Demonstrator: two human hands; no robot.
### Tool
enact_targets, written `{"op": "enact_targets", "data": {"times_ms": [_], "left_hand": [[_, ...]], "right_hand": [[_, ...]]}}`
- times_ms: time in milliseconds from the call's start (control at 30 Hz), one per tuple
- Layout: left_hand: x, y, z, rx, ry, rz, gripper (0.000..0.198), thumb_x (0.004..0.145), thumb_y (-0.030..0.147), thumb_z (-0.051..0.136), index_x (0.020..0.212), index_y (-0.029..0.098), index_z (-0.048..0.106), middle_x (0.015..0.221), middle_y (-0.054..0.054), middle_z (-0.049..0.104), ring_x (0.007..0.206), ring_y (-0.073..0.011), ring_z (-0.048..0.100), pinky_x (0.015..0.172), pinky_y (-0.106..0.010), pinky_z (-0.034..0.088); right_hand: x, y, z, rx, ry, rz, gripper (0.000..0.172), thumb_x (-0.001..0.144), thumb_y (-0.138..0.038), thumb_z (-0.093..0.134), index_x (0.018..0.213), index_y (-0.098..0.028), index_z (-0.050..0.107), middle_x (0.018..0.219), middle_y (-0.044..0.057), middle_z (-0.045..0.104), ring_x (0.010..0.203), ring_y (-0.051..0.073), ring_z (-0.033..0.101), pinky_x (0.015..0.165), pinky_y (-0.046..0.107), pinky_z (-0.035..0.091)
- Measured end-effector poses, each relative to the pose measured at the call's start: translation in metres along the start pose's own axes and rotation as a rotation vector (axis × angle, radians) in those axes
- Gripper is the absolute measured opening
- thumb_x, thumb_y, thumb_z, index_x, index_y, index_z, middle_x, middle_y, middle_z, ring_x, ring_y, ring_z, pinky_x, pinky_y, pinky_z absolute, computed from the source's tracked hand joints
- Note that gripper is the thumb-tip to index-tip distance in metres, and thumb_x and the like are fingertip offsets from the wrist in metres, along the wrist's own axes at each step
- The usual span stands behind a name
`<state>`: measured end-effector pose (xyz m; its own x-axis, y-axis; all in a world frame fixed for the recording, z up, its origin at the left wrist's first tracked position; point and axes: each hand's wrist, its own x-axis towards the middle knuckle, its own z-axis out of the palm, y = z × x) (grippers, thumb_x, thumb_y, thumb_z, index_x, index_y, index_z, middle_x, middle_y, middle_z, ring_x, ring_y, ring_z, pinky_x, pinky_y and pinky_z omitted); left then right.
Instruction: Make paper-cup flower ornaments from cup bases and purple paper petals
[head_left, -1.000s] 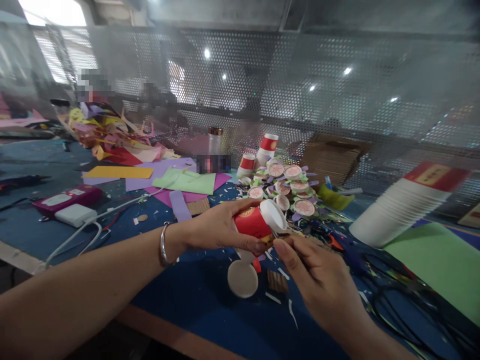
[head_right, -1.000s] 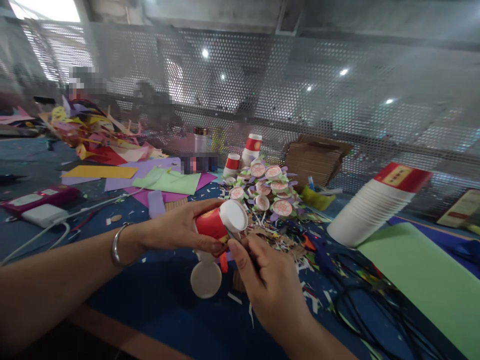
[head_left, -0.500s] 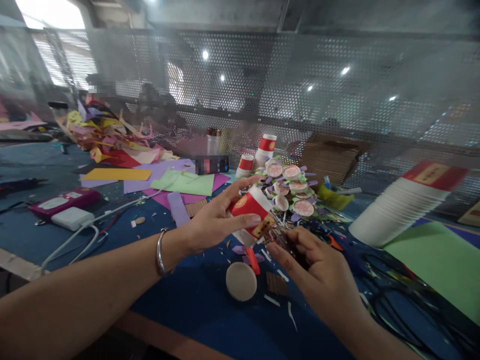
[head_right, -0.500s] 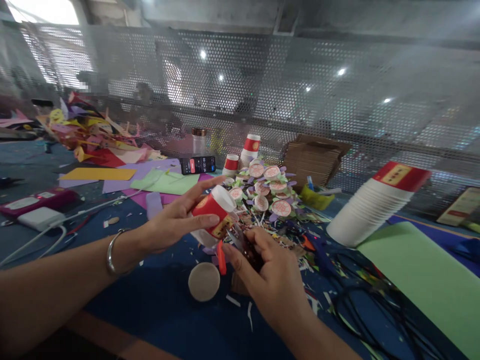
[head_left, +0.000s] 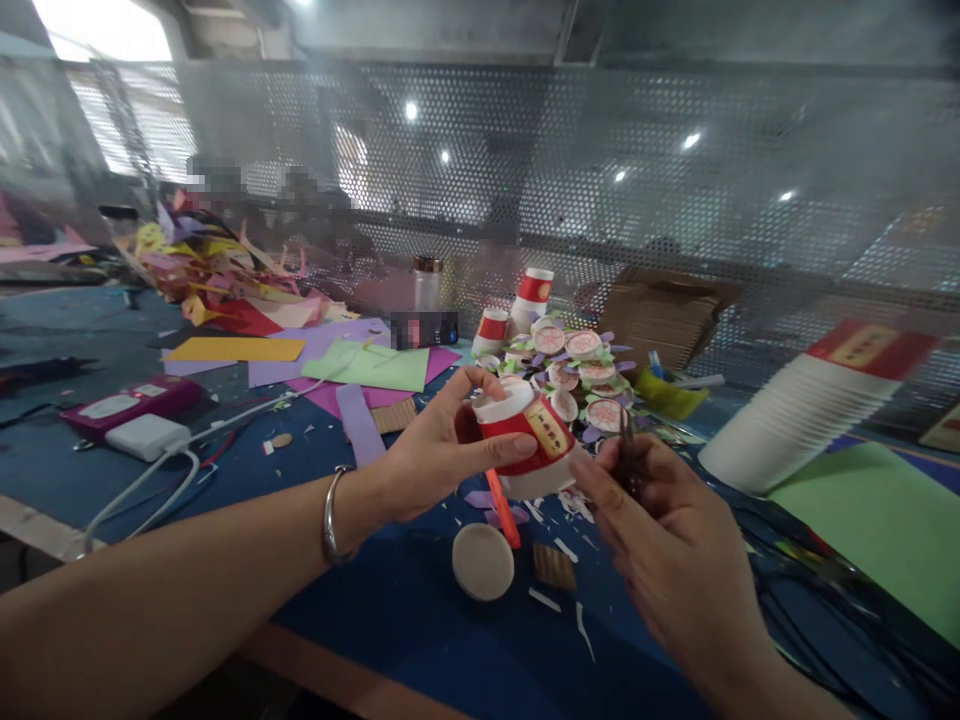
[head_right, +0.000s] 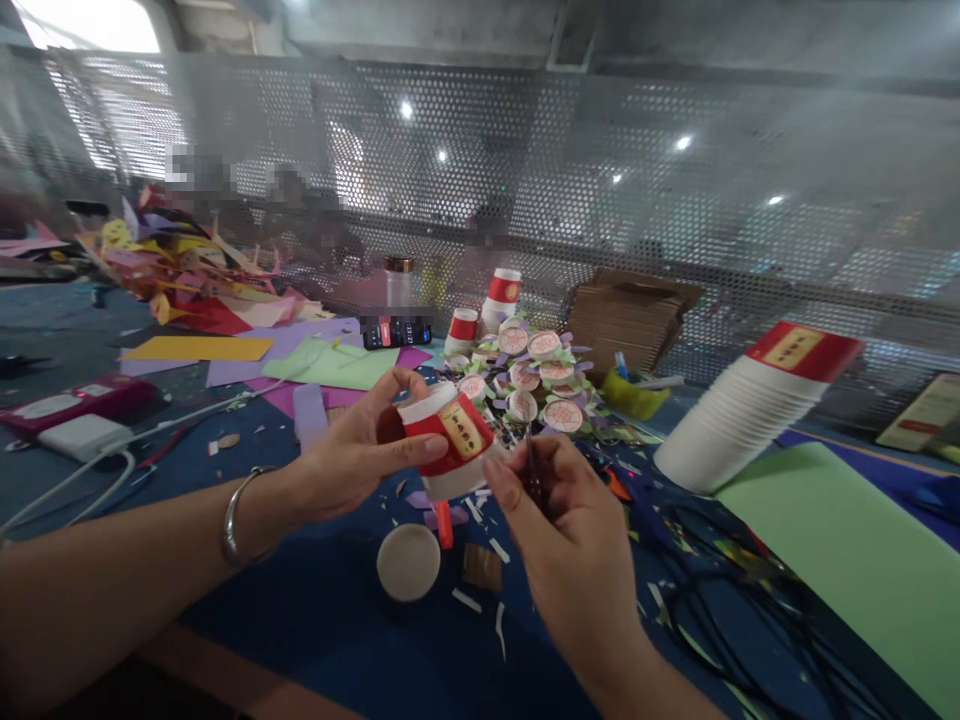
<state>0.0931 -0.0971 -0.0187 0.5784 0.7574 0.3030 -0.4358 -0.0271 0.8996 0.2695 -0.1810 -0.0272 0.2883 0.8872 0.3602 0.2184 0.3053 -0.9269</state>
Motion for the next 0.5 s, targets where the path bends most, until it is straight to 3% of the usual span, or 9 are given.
{"op": "enact_targets", "data": {"times_ms": [67,200,367,500], "left_hand": [[0.001,0.000,-0.002,0.059,-0.011,-0.019,0.037,0.080,0.027,0.079,0.091,0.022,0.043,0.089,0.002,0.062,0.083,-0.0120,0.061,0.074,-0.024,0.048],[0.003,0.006,-0.014,0.280,-0.072,-0.054,0.032,0.081,0.032,0.078,0.086,0.019,0.049,0.091,0.000,0.056,0.088,-0.0131,0.056,0.076,-0.026,0.046],[0.004,0.014,-0.023,0.400,-0.244,-0.084,0.044,0.078,0.029,0.081,0.106,0.021,0.047,0.105,-0.004,0.059,0.097,-0.0177,0.060,0.079,-0.030,0.052],[0.001,0.013,-0.021,0.503,-0.218,-0.032,0.060,0.080,0.034,0.079,0.129,0.026,0.043,0.111,-0.007,0.061,0.100,-0.0219,0.064,0.083,-0.036,0.054]], "right_hand": [[0.001,0.000,-0.001,0.062,0.021,0.022,0.028,0.085,-0.041,0.075,0.088,-0.024,0.053,0.057,-0.010,0.044,0.038,0.006,0.033,0.035,0.021,0.026],[0.004,0.000,-0.006,0.098,0.041,0.019,0.027,0.085,-0.039,0.076,0.089,-0.025,0.053,0.056,-0.010,0.045,0.037,0.006,0.033,0.032,0.021,0.025],[0.007,0.001,-0.010,0.085,0.075,0.004,0.026,0.085,-0.037,0.076,0.088,-0.025,0.053,0.059,-0.009,0.045,0.038,0.006,0.034,0.033,0.021,0.026],[0.010,0.001,-0.009,0.066,0.093,-0.022,0.025,0.084,-0.036,0.076,0.089,-0.025,0.054,0.064,-0.009,0.048,0.038,0.005,0.034,0.036,0.022,0.029]]}}
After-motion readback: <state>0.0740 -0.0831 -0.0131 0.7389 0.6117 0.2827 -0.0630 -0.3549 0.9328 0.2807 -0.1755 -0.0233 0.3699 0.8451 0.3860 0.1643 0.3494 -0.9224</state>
